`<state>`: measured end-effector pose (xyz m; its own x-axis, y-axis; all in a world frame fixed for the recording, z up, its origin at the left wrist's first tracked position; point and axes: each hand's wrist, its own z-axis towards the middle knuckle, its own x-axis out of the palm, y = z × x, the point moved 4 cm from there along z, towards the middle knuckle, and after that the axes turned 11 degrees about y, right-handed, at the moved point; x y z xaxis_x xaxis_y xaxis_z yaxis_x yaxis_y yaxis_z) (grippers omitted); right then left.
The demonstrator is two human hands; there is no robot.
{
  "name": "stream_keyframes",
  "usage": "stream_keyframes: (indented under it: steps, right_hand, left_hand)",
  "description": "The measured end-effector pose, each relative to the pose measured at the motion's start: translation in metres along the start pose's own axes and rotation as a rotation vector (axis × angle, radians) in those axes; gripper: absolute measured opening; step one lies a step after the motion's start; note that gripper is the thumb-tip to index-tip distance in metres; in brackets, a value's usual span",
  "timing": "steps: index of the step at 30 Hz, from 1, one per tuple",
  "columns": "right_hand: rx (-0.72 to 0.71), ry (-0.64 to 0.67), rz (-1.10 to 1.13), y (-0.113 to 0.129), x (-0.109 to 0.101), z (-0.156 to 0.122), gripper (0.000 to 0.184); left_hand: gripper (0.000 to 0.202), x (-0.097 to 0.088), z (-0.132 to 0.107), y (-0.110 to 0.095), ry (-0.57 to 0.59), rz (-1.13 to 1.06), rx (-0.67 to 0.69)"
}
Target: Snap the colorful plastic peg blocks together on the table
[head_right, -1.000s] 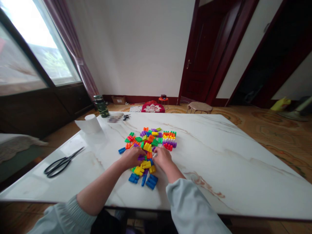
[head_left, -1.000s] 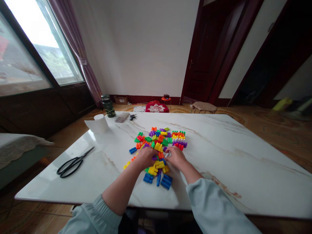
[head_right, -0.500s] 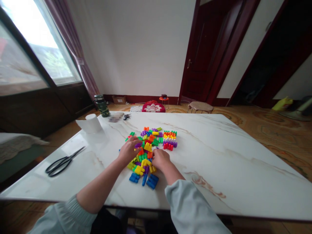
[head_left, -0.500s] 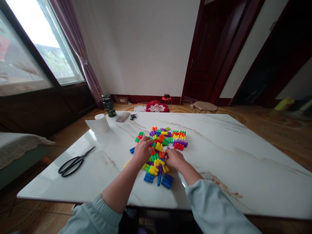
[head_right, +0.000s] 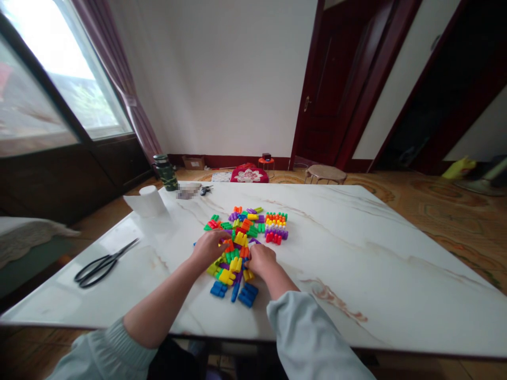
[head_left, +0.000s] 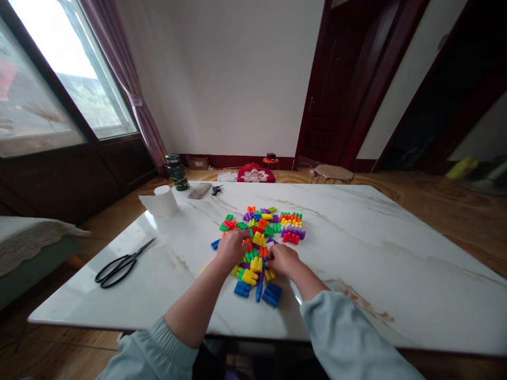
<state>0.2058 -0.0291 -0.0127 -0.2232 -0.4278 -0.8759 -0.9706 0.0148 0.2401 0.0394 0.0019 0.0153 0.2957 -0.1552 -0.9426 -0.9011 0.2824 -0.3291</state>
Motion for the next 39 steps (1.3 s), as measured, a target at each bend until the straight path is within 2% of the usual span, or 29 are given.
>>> stream_keyframes:
  steps: [13, 24, 28, 34, 39]
  right_hand:
    - [-0.016, 0.037, -0.043, 0.01, -0.007, -0.011, 0.023]
    - [0.036, -0.009, -0.058, 0.002, -0.01, -0.011, 0.018]
    - [0.005, 0.012, -0.066, 0.002, -0.008, -0.012, 0.032]
    - [0.017, 0.01, -0.068, 0.0, -0.005, -0.009, 0.021]
    - [0.005, -0.064, 0.048, -0.009, -0.013, -0.008, 0.016]
  left_hand:
    - [0.031, -0.001, -0.001, -0.003, 0.048, -0.012, -0.008]
    - [0.029, 0.001, 0.0, -0.002, 0.038, -0.005, 0.008]
    - [0.029, 0.001, 0.0, -0.003, 0.037, -0.009, 0.012]
    - [0.026, -0.002, -0.002, -0.006, 0.049, -0.011, 0.007]
    - [0.023, 0.0, 0.0, -0.005, 0.042, -0.052, 0.015]
